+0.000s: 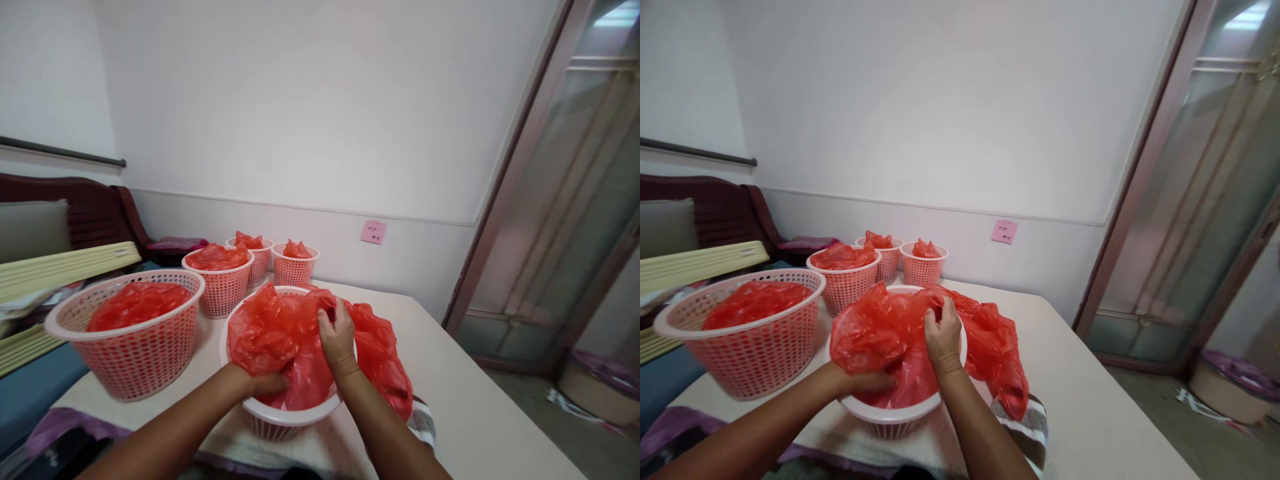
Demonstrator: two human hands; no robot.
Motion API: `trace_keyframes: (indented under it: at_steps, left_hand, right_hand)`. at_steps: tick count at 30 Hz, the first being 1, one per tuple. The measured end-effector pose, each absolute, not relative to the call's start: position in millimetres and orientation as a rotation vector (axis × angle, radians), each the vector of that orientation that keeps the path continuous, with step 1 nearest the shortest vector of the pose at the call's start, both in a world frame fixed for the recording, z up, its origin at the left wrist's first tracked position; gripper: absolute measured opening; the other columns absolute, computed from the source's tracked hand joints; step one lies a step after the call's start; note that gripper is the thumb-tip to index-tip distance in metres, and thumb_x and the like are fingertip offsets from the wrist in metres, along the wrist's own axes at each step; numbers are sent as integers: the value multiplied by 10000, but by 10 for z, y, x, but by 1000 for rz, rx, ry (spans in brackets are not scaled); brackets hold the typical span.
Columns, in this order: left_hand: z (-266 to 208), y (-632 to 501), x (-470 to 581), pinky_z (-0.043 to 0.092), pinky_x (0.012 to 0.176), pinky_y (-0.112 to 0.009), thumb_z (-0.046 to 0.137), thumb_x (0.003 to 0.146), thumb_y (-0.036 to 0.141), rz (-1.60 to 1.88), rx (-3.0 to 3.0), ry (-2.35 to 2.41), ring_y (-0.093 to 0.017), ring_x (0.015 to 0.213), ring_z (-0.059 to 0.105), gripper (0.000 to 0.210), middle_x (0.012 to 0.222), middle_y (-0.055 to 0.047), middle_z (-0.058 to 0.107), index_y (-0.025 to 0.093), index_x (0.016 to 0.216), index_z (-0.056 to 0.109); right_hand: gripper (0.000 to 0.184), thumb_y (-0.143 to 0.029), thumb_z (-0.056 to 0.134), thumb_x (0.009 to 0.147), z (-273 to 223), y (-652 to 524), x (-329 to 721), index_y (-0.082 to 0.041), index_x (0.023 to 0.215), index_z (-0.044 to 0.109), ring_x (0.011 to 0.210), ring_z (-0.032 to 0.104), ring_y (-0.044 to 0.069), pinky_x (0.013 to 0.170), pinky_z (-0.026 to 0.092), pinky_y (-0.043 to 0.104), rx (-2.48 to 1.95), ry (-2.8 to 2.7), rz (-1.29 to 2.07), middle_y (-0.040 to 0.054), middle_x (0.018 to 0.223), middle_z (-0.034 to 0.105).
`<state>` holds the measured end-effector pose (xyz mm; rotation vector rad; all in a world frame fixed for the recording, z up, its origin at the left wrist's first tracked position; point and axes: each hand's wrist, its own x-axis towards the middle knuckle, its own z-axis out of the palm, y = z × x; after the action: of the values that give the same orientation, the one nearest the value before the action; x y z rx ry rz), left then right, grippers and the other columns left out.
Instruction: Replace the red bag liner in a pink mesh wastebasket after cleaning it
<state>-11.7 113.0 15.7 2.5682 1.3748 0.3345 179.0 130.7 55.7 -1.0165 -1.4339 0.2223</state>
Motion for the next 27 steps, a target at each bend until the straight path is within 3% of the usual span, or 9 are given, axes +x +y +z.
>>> trace_keyframes:
  at_steps: [5, 9, 12, 15, 18, 20, 22, 27]
  left_hand:
    - [499, 856, 28, 468, 979, -481, 483, 889, 364, 331, 2573, 1496, -329, 1141, 615, 431, 1294, -137, 638, 214, 1283, 569]
    - [725, 610, 103, 512, 841, -389, 426, 924, 352, 574, 2621, 1412, -258, 931, 679, 270, 1003, -76, 730, 227, 990, 655]
    - [634, 546, 23, 509, 697, -322, 383, 953, 382, 805, 2661, 1370, -212, 746, 688, 321, 806, -50, 725, 220, 895, 654]
    - [480, 602, -110, 505, 656, -284, 418, 943, 417, 1134, 2580, 1437, -179, 684, 678, 364, 819, -31, 717, 203, 1192, 576]
    - [472, 703, -210, 487, 624, -273, 432, 925, 480, 1041, 2449, 1639, -162, 645, 653, 546, 875, -6, 712, 217, 1403, 400]
    - [521, 770, -265, 462, 627, -288, 412, 922, 517, 799, 2471, 1697, -179, 658, 650, 476, 819, -4, 713, 223, 1270, 551]
    - [540, 838, -342, 442, 644, -298, 376, 928, 528, 677, 2481, 1670, -196, 686, 653, 436, 753, -15, 709, 212, 977, 673]
    - [360, 1012, -612, 426, 614, -288, 378, 886, 561, 858, 2274, 1793, -201, 645, 641, 474, 653, -11, 691, 215, 719, 657]
  right_hand:
    - [336, -127, 425, 749, 498, 1349, 1891, -189, 1043, 574, 901, 587, 196, 860, 462, 345, -1017, -1433, 245, 53, 971, 644]
    - [313, -150, 426, 783, 452, 1355, 2053, -185, 1061, 566, 948, 581, 220, 896, 450, 377, -1055, -1507, 182, 78, 1015, 636]
    - [207, -183, 431, 808, 453, 1304, 2126, -194, 959, 571, 868, 578, 210, 844, 461, 355, -1068, -1457, 218, 59, 930, 628]
    - [198, -181, 419, 806, 487, 1238, 2100, -216, 920, 577, 805, 579, 185, 793, 468, 313, -1022, -1395, 261, 19, 863, 629]
    - [217, -196, 418, 821, 550, 1184, 1996, -223, 938, 599, 786, 583, 172, 781, 469, 294, -970, -1378, 351, 1, 848, 643]
    - [213, -212, 422, 840, 601, 1135, 1919, -214, 924, 618, 783, 582, 173, 787, 469, 298, -930, -1408, 387, 8, 841, 648]
    - [222, -230, 435, 863, 636, 1054, 1870, -203, 968, 629, 822, 589, 179, 811, 470, 309, -867, -1443, 368, 25, 879, 656]
    - [226, -242, 445, 918, 433, 760, 2041, -220, 1090, 590, 906, 593, 173, 822, 484, 311, -848, -1355, 247, 48, 974, 623]
